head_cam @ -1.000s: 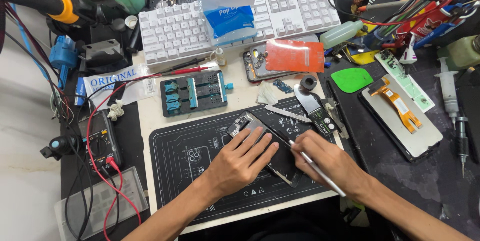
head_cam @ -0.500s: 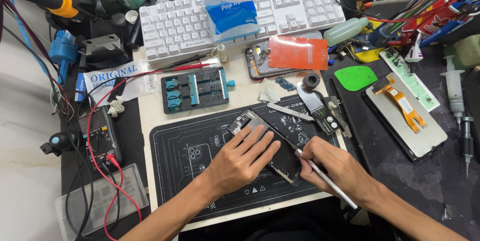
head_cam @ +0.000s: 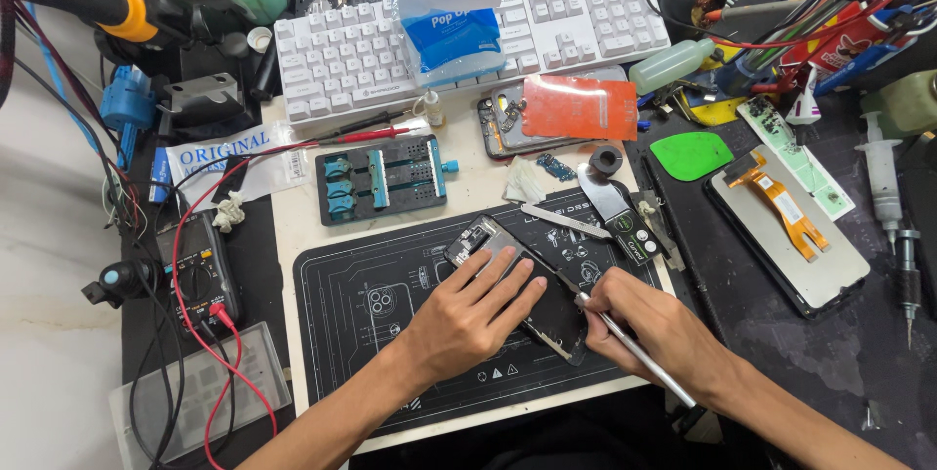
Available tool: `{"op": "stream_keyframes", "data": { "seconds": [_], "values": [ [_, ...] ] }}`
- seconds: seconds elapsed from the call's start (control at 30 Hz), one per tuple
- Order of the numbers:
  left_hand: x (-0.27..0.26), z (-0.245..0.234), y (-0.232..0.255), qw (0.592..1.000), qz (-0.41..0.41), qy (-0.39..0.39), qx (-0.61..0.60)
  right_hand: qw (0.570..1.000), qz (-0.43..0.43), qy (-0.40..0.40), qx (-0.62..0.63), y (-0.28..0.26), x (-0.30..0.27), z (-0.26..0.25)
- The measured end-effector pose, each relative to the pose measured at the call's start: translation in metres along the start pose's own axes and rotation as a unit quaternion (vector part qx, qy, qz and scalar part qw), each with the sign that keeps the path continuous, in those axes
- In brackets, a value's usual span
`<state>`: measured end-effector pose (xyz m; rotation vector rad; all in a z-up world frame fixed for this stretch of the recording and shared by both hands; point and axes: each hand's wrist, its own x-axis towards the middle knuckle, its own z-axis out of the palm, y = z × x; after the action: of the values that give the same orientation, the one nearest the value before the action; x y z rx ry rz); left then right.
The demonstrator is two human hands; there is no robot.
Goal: The person holds a smartphone screen assembly and uses a metal spudger to pry and separate the screen from the phone's chassis. They work along the edges of the device to release the adhesive or clips holding the components together.
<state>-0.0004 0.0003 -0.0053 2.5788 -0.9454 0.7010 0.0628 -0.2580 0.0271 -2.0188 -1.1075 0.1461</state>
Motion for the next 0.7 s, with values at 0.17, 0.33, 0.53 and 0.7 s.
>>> {"op": "stream_keyframes", "data": {
  "seconds": [0.17, 0.33, 0.53, 0.7],
  "values": [
    [0.001, -0.001, 0.0, 1.0, 0.001, 0.001, -0.002, 1.0, -0.006, 0.002, -0.005, -0.001, 0.005, 0.002],
    [0.002, -0.002, 0.001, 1.0, 0.003, -0.001, 0.003, 1.0, 0.008, -0.02, -0.017, -0.001, 0.007, 0.002],
    [0.001, -0.003, 0.0, 1.0, 0.006, 0.004, -0.005, 1.0, 0.004, -0.018, -0.013, -0.002, 0.009, 0.002],
    [0.002, -0.001, 0.0, 1.0, 0.005, 0.005, 0.0, 1.0, -0.002, -0.014, -0.026, 0.002, 0.01, 0.002]
  ]
}}
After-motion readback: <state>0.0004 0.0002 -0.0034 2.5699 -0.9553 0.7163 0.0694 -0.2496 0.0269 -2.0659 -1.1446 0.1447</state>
